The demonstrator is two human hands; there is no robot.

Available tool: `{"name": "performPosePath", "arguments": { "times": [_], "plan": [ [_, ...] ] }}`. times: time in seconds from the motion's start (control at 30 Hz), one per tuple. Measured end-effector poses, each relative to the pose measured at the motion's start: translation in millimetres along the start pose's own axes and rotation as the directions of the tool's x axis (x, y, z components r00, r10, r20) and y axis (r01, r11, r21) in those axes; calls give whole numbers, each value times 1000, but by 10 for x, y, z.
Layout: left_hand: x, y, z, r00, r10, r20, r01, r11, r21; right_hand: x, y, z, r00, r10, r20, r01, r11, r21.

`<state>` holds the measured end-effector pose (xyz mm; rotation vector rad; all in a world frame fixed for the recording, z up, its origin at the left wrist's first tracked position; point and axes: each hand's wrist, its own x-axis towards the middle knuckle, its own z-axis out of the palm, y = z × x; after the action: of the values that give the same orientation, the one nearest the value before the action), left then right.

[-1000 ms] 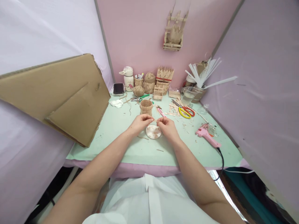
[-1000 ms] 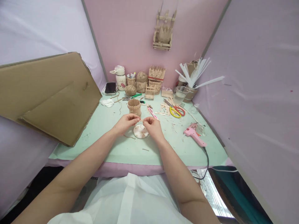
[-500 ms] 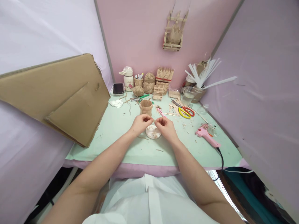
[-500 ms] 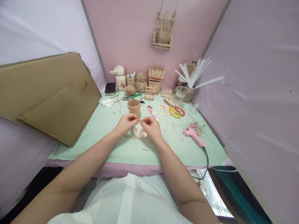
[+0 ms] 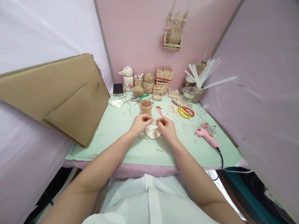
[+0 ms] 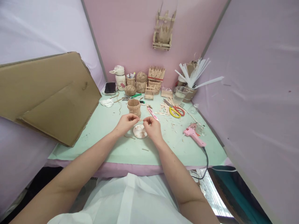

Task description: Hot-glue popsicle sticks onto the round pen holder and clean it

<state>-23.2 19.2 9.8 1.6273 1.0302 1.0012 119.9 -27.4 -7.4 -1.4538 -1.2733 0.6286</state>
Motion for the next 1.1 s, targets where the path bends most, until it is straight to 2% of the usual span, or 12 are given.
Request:
{"name": "performPosePath", "arguments": {
  "times": [0.23, 0.6, 0.87, 1.0, 1.1],
  "plan": [
    [-26, 84, 5, 998, -66, -3, 65, 993, -99, -6, -44, -21, 999, -13, 33, 12, 999, 32],
    [-19, 71, -44, 997, -71, 38, 75, 988, -135, 3, -15, -5, 997, -8, 70, 5, 999, 52],
    [-34, 79, -50, 994, -63, 88, 71, 993, -99, -13, -24, -5, 993, -8, 118, 0, 998, 70],
    [-26, 107, -92, 993, -93, 75, 101, 989, -108, -33, -108, -46, 997, -7, 73, 4, 999, 51],
    [27, 119, -225, 995, -96, 28, 99, 977, -187, -78, -182, -192, 999, -35, -2, 35, 999, -13]
  ]
}}
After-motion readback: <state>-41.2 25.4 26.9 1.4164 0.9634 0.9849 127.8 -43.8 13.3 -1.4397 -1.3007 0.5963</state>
